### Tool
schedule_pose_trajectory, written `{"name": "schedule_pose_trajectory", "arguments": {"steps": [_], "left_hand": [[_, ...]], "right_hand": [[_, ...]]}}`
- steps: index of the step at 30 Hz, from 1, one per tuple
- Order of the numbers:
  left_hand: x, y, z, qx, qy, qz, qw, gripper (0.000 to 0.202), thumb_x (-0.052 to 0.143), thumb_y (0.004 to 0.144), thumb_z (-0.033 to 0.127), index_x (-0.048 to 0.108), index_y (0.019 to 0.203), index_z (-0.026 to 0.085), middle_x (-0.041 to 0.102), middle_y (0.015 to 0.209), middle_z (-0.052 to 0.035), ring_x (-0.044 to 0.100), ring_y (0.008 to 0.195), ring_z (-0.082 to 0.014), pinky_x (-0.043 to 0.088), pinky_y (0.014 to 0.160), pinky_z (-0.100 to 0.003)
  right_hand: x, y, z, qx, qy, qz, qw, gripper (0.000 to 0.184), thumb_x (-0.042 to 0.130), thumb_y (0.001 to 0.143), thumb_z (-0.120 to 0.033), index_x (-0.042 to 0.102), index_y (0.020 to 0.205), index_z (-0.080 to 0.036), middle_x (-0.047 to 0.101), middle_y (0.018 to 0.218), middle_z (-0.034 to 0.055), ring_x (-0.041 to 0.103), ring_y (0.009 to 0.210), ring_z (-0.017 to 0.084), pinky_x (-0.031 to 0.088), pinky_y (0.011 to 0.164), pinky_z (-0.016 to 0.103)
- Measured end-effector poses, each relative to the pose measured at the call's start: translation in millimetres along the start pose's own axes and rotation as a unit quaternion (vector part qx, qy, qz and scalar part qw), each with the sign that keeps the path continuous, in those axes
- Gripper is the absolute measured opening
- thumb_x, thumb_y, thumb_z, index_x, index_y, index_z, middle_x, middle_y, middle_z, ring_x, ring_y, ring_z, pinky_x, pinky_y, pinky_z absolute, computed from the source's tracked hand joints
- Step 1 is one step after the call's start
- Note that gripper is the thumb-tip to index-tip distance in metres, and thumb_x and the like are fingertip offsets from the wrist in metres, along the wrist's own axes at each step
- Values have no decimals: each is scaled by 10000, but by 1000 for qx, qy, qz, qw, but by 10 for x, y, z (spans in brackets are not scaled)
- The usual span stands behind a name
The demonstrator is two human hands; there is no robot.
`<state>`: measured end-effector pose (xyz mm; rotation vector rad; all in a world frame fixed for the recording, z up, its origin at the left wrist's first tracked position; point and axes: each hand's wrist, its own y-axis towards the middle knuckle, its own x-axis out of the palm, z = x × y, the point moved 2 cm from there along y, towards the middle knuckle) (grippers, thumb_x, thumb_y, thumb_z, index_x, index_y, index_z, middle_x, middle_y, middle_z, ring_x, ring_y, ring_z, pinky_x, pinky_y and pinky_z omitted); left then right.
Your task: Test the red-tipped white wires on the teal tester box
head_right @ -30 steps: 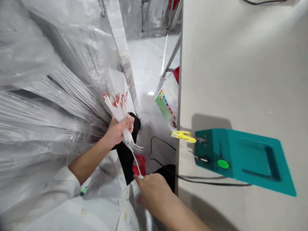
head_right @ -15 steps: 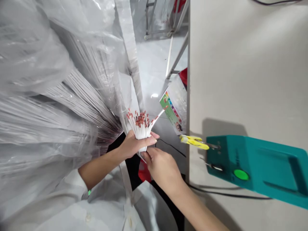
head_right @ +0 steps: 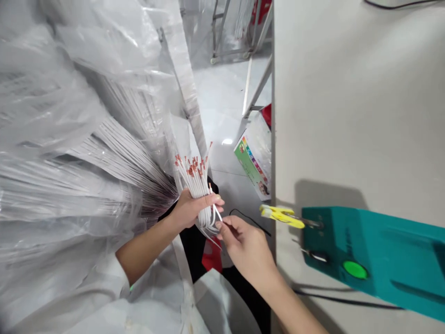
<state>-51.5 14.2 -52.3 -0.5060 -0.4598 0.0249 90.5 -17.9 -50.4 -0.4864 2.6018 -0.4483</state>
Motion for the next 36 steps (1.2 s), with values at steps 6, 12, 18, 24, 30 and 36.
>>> {"name": "schedule_pose_trajectory", "arguments": {"steps": [6,12,18,24,30,36], "left_hand": [[65,-71,188,81,213,-57,972,245,662,689,360,653,684,115,600,577,-21,567,560,-114,452,570,-239],[14,-63,184,72,223,-76,969,244,693,649,321,659,786,123,596,583,7,517,494,-88,416,520,-231],[-42,-55,131,84,146,-24,985,226,689,659,321,643,765,127,641,650,-20,528,492,-90,419,543,-248],[50,-83,172,127,70,23,989,211,727,624,305,633,717,140,509,497,46,454,466,-65,354,503,-218],[123,-88,162,133,153,-10,979,225,683,669,347,679,705,125,492,468,35,425,461,-72,357,526,-243],[133,-124,145,133,202,5,970,201,685,663,335,654,690,139,469,440,53,416,441,-65,339,494,-226]], "right_hand": [[-11,0,-95,26,126,-9,992,413,515,744,-566,536,653,-164,525,476,-12,482,446,104,411,469,234],[-35,-19,-82,31,151,35,987,390,521,747,-542,547,856,-169,582,616,-7,513,445,92,434,456,229],[-75,-10,-93,34,207,57,976,399,508,759,-540,494,928,-179,605,673,0,531,449,92,440,446,222],[-63,-34,-131,-11,89,3,996,301,427,842,-446,531,743,-182,639,690,21,569,509,107,456,514,235],[-42,-46,-162,-40,13,-36,998,264,390,865,-341,529,699,-190,583,534,-24,572,488,117,444,521,231],[-213,-74,-233,-110,20,71,991,277,442,848,-371,627,810,-169,647,729,38,569,540,115,458,513,233]]}}
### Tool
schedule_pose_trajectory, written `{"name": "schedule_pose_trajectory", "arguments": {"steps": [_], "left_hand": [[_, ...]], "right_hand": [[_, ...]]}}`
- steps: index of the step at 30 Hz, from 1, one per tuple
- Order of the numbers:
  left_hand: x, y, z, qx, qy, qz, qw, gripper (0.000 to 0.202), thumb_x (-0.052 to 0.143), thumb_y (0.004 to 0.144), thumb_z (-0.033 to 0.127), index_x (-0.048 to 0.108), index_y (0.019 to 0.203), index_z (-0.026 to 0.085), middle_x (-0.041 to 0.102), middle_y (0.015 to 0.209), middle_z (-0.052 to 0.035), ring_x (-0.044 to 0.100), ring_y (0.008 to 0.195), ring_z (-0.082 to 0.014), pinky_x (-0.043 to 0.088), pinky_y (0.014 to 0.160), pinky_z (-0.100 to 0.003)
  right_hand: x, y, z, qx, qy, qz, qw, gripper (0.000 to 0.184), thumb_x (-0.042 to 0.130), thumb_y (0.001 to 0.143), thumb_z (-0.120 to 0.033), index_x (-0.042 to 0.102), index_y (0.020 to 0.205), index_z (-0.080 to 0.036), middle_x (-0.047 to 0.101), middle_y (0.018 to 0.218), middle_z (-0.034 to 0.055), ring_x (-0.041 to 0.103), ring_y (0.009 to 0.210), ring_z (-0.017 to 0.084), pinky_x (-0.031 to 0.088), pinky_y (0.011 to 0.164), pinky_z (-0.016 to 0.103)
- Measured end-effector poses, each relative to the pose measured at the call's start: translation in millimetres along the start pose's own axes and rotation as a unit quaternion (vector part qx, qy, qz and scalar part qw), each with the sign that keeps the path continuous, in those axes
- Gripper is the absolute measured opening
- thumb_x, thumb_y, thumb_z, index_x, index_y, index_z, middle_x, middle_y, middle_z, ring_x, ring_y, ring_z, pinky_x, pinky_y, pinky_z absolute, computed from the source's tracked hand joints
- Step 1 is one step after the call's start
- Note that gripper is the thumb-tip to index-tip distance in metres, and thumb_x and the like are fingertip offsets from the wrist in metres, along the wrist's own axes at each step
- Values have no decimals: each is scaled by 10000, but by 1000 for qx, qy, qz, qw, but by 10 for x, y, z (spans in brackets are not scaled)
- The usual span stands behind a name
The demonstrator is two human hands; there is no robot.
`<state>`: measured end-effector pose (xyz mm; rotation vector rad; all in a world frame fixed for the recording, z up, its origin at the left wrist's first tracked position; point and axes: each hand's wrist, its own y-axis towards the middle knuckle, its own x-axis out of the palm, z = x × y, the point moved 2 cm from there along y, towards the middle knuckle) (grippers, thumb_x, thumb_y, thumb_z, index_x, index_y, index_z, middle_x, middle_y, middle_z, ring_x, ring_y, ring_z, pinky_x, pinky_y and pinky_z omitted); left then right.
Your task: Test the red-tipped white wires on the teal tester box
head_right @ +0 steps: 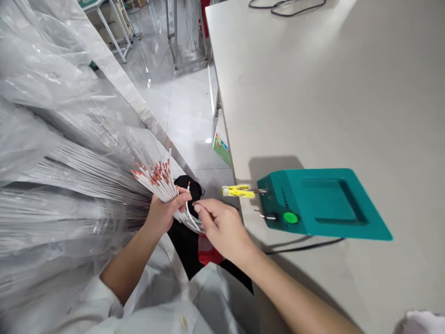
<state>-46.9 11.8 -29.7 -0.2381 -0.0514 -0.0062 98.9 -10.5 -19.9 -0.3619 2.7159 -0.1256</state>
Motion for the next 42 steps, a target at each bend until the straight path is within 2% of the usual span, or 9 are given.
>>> {"name": "schedule_pose_trajectory", "arguments": {"steps": [3,8,16,22,29,31,34,37,42], "left_hand": [[25,-43,36,-16,21,-9,1000,193,692,654,319,651,704,137,485,462,47,419,454,-66,330,479,-217],[110,-91,57,-27,53,-42,997,155,676,652,283,636,646,133,485,508,37,410,491,-69,323,475,-212],[119,-99,69,-44,85,-160,982,218,627,703,332,649,727,117,477,527,24,418,492,-79,320,473,-222],[61,-69,72,-76,90,-209,971,260,623,706,379,608,644,126,483,502,15,428,474,-86,314,478,-228],[61,-18,20,-60,11,-108,992,242,619,700,366,587,601,148,488,505,23,422,472,-84,333,521,-243],[56,-23,40,-46,19,-79,996,226,620,704,361,598,616,154,467,478,33,420,475,-85,331,526,-241],[69,-43,54,-51,41,-83,994,207,635,698,347,612,645,148,456,457,39,412,467,-80,324,509,-235],[99,-63,38,-66,51,-92,992,199,648,690,338,616,674,142,445,452,44,394,458,-72,302,478,-224],[149,-86,71,-54,65,-158,984,225,642,694,343,591,630,133,439,489,36,388,480,-70,296,470,-219]], "right_hand": [[-117,12,-18,12,83,75,994,299,483,826,-397,617,937,-154,647,833,67,560,510,101,473,488,234],[-185,36,-52,-14,135,57,989,256,510,803,-372,609,868,-145,600,688,32,538,505,103,471,489,240],[-398,64,-183,-181,-93,-14,979,126,490,814,-223,588,749,-179,608,709,28,544,605,106,447,563,226],[-435,-28,-198,-382,-358,12,852,205,444,850,-133,638,868,-197,678,936,46,612,712,126,476,618,262],[-350,-82,-110,-491,-473,112,722,196,508,822,-97,663,823,-219,701,953,9,605,653,116,477,556,260],[-359,-77,-108,-480,-445,147,741,178,527,810,-99,659,862,-205,700,940,35,626,707,132,498,614,262],[-428,-31,-129,-371,-318,195,850,158,512,820,-127,644,890,-178,687,903,76,638,788,147,510,676,251],[-478,25,-159,-250,-159,146,944,151,486,840,-177,633,878,-177,673,830,60,630,710,126,509,643,238],[-502,56,-229,-230,-117,-14,966,147,513,829,-216,651,877,-202,665,893,44,614,723,116,477,623,223]]}}
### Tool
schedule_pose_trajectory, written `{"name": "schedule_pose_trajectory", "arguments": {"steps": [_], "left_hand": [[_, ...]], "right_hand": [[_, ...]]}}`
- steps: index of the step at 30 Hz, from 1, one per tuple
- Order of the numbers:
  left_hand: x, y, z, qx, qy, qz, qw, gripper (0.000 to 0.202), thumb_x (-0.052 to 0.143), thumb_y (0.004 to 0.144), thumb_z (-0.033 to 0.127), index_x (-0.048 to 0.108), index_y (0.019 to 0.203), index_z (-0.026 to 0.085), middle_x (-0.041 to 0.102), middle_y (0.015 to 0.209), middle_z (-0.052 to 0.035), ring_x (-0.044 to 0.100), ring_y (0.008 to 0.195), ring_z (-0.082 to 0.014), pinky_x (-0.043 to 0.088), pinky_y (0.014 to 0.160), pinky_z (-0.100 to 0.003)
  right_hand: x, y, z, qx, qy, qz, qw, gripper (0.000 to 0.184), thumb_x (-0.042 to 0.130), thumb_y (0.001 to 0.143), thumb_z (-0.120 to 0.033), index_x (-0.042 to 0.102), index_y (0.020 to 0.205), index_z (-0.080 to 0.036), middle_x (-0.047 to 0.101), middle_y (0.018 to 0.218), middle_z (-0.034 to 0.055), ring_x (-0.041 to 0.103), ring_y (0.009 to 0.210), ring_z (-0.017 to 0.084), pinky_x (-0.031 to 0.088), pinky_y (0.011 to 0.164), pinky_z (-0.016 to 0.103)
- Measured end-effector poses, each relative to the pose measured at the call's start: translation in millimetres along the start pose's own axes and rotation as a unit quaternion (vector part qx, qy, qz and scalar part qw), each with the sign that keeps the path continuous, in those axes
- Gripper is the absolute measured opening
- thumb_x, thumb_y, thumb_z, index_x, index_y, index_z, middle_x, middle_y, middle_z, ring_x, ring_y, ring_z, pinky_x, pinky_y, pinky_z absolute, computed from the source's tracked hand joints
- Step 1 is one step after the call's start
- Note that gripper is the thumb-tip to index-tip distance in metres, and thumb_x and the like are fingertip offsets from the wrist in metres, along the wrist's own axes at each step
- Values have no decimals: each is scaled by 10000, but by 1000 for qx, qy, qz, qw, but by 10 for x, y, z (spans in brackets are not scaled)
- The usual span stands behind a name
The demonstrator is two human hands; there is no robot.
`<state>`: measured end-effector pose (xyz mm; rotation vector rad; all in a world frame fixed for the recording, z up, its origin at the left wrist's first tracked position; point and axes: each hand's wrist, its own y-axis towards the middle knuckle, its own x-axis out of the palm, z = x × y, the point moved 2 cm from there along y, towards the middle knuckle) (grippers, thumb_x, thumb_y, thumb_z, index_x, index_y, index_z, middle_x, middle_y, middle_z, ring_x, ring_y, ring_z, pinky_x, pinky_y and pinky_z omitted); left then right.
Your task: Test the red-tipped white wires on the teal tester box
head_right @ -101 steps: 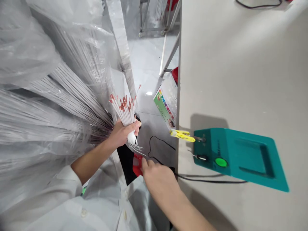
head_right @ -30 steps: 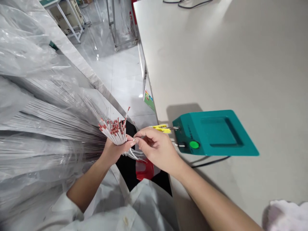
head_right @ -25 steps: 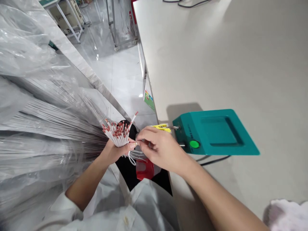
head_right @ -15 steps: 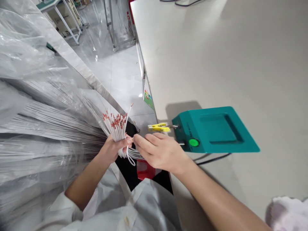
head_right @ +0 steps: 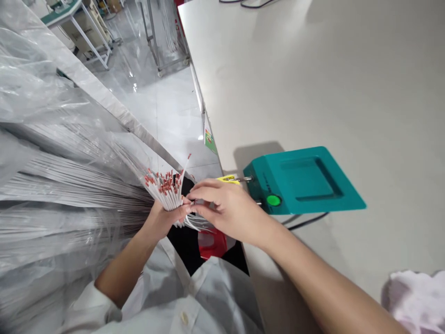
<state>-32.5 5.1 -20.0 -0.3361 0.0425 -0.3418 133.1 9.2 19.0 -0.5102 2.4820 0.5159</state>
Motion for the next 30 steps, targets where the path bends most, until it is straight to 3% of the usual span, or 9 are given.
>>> {"name": "schedule_pose_trajectory", "arguments": {"steps": [4,8,11,14,17,20,24,27,30], "left_hand": [[-36,-5,25,3,-11,-67,998,223,675,661,336,594,645,130,476,519,23,414,484,-74,306,465,-217],[-109,26,-74,41,-70,-91,993,227,689,660,332,586,627,133,489,540,19,422,488,-71,299,462,-212],[-136,52,-174,63,-124,-93,986,243,711,637,336,579,594,138,494,518,22,429,478,-74,309,467,-216],[-120,69,-235,69,-169,-84,980,265,732,608,338,570,549,137,506,502,20,438,473,-79,323,477,-221],[-57,79,-272,60,-224,-81,969,260,728,615,335,570,544,141,512,487,20,471,482,-93,359,507,-235],[26,92,-317,35,-277,-79,957,244,734,607,347,579,596,159,512,469,30,514,487,-118,408,543,-266],[95,113,-361,14,-293,-46,955,296,746,585,381,550,586,159,507,478,34,505,493,-114,420,559,-271],[98,112,-333,28,-264,2,964,275,733,611,353,552,571,149,502,488,34,452,477,-79,373,532,-231],[83,83,-263,54,-190,32,980,224,689,672,330,591,593,145,510,508,26,443,498,-76,352,544,-230]], "right_hand": [[6,8,8,-16,42,-77,996,177,492,841,-191,653,769,-198,647,802,22,590,706,97,447,637,210],[140,7,65,36,185,-36,981,130,551,813,-220,653,747,-175,617,791,25,568,675,88,446,625,215],[310,-11,111,99,338,23,936,106,625,756,-258,656,717,-164,585,774,21,530,605,74,431,537,207],[460,-32,131,156,445,38,881,114,678,707,-287,681,714,-173,558,776,11,480,537,50,386,452,194],[540,-43,146,198,509,48,836,124,706,679,-315,705,714,-195,526,778,-4,437,487,22,339,416,185],[565,-42,159,216,539,59,812,140,717,663,-342,716,717,-213,508,771,-15,413,461,5,311,406,181],[547,-41,153,223,498,100,832,132,701,681,-325,713,722,-200,527,738,-16,449,463,23,339,408,190],[504,-57,125,196,388,156,887,100,635,753,-274,694,743,-194,568,651,-17,508,497,62,400,458,209],[445,-94,97,125,218,208,945,113,565,810,-207,670,774,-182,617,667,11,565,601,100,456,560,232]]}}
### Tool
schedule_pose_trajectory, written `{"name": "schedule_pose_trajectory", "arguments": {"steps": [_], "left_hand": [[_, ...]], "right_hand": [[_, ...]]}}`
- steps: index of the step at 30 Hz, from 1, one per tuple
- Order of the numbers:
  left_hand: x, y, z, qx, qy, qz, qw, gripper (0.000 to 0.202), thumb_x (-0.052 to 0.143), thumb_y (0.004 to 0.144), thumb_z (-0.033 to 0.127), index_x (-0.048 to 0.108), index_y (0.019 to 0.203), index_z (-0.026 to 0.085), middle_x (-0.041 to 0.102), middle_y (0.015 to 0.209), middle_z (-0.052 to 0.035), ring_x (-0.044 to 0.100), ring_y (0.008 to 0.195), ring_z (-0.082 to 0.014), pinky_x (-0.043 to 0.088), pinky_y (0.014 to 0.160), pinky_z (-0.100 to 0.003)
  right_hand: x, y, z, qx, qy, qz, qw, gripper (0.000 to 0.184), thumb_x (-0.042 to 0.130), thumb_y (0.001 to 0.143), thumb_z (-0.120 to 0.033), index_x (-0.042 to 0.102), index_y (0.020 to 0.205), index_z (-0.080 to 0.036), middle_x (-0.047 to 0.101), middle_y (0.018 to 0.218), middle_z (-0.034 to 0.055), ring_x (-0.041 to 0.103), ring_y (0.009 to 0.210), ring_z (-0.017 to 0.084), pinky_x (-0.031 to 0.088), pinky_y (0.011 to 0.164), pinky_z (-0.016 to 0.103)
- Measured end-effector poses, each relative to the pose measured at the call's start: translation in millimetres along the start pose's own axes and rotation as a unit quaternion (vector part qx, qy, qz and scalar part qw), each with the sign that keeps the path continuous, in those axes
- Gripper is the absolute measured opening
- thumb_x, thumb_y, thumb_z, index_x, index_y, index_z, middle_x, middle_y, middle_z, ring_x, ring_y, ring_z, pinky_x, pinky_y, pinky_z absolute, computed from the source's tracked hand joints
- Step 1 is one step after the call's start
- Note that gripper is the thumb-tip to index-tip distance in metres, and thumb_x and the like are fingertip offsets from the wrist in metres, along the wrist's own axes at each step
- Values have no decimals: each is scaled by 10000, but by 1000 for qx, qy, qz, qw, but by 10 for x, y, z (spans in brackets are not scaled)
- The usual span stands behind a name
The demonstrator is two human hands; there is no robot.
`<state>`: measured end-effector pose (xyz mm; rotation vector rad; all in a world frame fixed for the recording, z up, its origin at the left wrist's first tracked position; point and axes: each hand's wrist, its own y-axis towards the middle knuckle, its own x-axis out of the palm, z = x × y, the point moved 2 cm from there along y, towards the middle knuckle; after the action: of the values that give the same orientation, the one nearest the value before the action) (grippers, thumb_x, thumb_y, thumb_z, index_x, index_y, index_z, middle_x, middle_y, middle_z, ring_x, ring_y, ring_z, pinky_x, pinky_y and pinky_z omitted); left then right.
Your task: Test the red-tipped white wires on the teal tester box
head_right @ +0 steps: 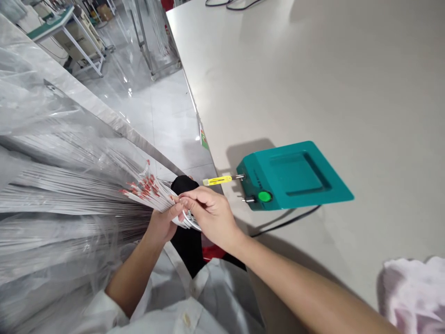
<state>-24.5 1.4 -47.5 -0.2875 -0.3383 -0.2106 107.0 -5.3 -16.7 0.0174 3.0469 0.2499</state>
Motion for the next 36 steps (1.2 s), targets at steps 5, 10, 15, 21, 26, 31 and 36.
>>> {"name": "schedule_pose_trajectory", "arguments": {"steps": [5,10,15,21,26,31,36], "left_hand": [[18,-65,92,23,139,0,990,211,627,739,306,619,612,138,467,476,30,418,496,-81,336,538,-244],[18,-92,80,8,130,13,991,189,643,713,320,616,659,142,476,481,37,421,485,-80,337,519,-241],[-54,-71,69,-3,14,17,1000,191,706,632,320,626,674,151,587,555,13,451,459,-71,355,503,-235],[-113,-68,82,-7,-15,8,1000,197,718,630,312,640,711,151,626,616,0,442,447,-54,348,485,-222],[-129,-86,15,1,53,-9,999,192,677,684,329,639,692,140,540,507,18,444,476,-79,349,510,-238],[-41,-117,74,8,124,-8,992,178,615,733,304,630,666,140,488,503,22,433,501,-89,345,526,-246],[132,-116,136,6,145,23,989,223,567,712,174,478,509,152,447,523,25,413,534,-82,335,528,-232]], "right_hand": [[-74,-31,-26,-197,-229,-22,953,150,496,829,-130,642,865,-135,642,780,81,585,704,138,482,629,256],[-100,0,-73,-188,-233,-51,953,166,475,831,-132,629,773,-153,624,718,59,562,663,132,463,604,255],[-64,12,-87,-78,-99,-76,989,193,493,835,-157,646,721,-184,641,694,21,566,642,106,460,607,231],[-32,-41,-36,-1,-96,-18,995,165,502,838,-242,649,841,-168,640,761,46,570,615,115,465,579,256],[-25,-9,-85,-42,-69,-48,996,174,556,815,-270,631,942,-178,643,882,65,589,651,117,483,573,248],[-75,10,-126,-178,-245,-73,950,197,464,853,-181,646,779,-180,650,742,47,597,674,127,467,591,239],[-113,4,-174,-325,-504,-103,794,224,427,830,-148,636,749,-160,637,721,64,556,607,151,400,557,298]]}}
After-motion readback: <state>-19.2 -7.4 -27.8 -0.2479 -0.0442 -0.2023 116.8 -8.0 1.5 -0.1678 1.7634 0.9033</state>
